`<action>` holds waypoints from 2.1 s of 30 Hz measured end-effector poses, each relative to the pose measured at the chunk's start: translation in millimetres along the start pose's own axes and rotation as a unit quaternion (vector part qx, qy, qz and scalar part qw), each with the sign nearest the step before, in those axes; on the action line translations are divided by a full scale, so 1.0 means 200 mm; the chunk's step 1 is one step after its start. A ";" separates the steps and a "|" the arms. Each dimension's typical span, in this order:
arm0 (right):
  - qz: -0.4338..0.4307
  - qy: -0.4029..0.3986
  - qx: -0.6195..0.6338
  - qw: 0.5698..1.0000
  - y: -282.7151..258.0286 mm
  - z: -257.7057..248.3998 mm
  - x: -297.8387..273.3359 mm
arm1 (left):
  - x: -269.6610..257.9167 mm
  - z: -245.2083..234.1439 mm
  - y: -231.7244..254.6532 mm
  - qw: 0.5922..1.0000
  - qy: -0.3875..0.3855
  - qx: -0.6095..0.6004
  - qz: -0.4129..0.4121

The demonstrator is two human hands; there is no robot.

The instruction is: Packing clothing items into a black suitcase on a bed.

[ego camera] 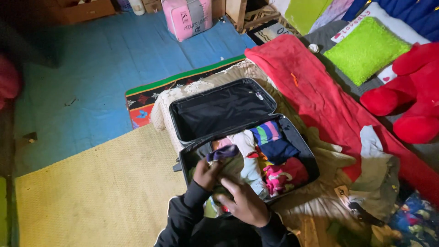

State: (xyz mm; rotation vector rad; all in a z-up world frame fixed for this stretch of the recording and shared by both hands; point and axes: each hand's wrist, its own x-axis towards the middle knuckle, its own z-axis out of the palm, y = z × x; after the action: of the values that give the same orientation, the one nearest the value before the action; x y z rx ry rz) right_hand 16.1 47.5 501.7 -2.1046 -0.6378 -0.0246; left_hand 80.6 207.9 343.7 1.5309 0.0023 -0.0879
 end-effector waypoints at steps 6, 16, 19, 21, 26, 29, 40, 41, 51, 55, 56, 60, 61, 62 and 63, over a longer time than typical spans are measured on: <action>0.115 0.053 0.214 0.969 0.16 -0.09 0.01 | 0.05 -0.17 0.16 0.973 -0.092 -0.213 -0.007; 0.036 0.099 0.111 0.988 0.14 -0.18 0.23 | 0.08 -0.31 0.65 0.954 -0.214 0.136 0.160; 0.032 0.145 0.085 0.985 0.12 -0.19 0.26 | 0.07 -0.36 0.60 0.936 -0.216 0.218 0.169; -0.006 0.161 0.053 0.986 0.12 -0.21 0.26 | 0.05 -0.38 0.57 0.934 -0.225 0.232 0.156; 0.026 0.150 0.186 0.971 0.11 -0.26 0.24 | -0.01 -0.33 0.60 0.950 -0.306 0.011 0.069; 0.027 0.135 0.209 0.968 0.11 -0.27 0.25 | 0.06 -0.33 0.29 0.951 -0.297 -0.062 0.065; 0.072 0.146 0.225 0.961 0.14 -0.39 0.24 | 0.15 -0.21 0.16 0.958 -0.247 -0.135 0.056; 0.071 0.138 0.248 0.956 0.14 -0.40 0.24 | 0.14 -0.20 0.18 0.964 -0.214 -0.132 0.082; 0.044 0.183 0.255 0.949 0.05 -0.39 0.28 | 0.04 -0.10 0.63 0.976 -0.041 0.033 0.210; 0.073 0.234 0.146 0.958 0.04 -0.34 0.29 | 0.00 -0.02 0.56 0.968 0.039 0.043 0.243; 0.091 0.254 0.116 0.956 0.06 -0.32 0.29 | -0.01 -0.01 0.53 0.967 0.060 0.037 0.244; 0.168 0.285 0.153 0.931 -0.03 -0.29 0.31 | -0.08 0.03 0.59 0.970 0.031 -0.013 0.243; 0.100 0.302 0.105 0.942 -0.04 -0.29 0.31 | -0.09 0.05 0.58 0.962 0.037 0.035 0.267; 0.032 0.316 0.056 0.946 -0.06 -0.29 0.31 | -0.11 0.07 0.58 0.952 0.043 0.082 0.291; 0.033 0.316 0.056 0.947 -0.07 -0.28 0.31 | -0.12 0.09 0.61 0.953 0.043 0.081 0.290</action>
State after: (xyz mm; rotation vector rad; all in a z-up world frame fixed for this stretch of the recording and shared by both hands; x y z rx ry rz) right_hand 75.8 37.1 562.2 -1.8565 -0.1742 -0.5875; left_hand 62.7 195.6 467.0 1.6420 -0.3922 0.4581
